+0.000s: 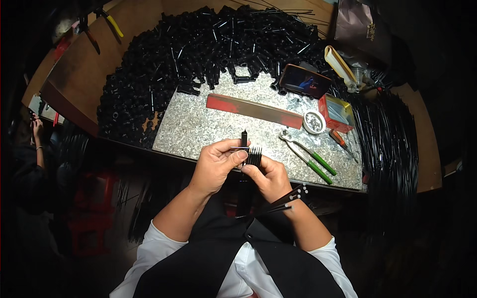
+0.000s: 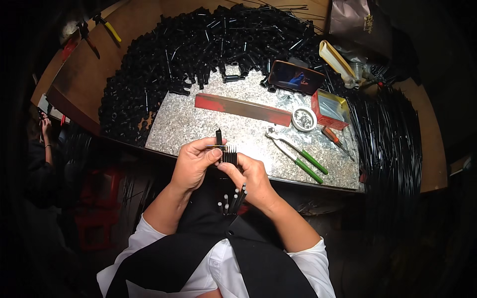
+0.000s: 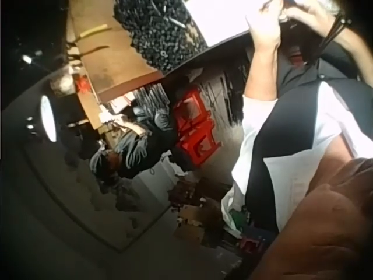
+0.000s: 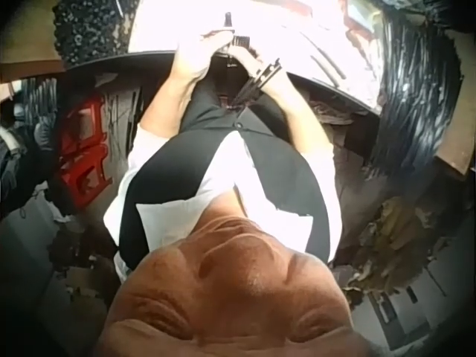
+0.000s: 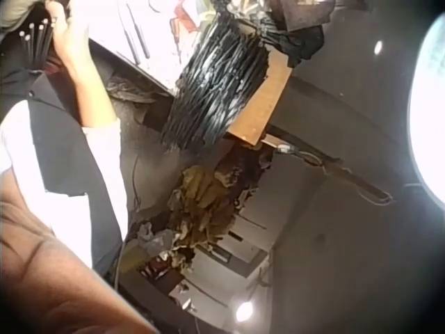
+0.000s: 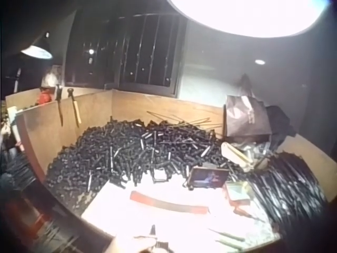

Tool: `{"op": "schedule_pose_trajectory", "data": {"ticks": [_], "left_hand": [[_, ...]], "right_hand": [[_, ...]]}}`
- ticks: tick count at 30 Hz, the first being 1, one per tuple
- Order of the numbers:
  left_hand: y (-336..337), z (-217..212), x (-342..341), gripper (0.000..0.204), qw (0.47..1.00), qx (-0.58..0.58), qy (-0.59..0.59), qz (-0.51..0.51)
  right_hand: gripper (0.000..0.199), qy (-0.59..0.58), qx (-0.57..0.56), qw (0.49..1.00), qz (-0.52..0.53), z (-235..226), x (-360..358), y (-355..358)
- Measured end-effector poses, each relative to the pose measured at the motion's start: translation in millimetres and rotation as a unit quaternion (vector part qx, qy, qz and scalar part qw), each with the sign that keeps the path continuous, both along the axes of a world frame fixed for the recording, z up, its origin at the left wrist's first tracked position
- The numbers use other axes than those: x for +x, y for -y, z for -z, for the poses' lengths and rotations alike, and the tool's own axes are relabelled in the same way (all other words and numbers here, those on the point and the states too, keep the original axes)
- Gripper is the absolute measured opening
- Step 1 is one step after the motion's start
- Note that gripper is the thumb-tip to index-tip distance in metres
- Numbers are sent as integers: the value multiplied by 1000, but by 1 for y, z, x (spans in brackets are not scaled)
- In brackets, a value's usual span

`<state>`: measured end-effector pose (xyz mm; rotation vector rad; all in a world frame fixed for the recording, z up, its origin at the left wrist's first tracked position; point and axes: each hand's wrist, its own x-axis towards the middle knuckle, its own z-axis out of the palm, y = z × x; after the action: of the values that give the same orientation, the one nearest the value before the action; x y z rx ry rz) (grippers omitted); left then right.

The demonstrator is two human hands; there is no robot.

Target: Bundle sets of wires together and secure them using tape and connectors at a workbench.

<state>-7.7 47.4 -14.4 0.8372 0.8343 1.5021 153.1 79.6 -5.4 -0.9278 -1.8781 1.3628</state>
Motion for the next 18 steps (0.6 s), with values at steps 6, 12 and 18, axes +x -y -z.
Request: {"op": "schedule_pose_trajectory", "data": {"ticks": [6,12,18], "left_hand": [[-3,1,-6,27,996,8,27,88],[-2,4,2,28,996,-6,64,57],[4,7,11,22,994,-18,104,16]], "right_hand": [[24,-56,-173,983,-10,8,8,-8],[20,-63,-158,985,-20,15,10,-13],[20,-66,-168,983,-13,13,6,-9]]}}
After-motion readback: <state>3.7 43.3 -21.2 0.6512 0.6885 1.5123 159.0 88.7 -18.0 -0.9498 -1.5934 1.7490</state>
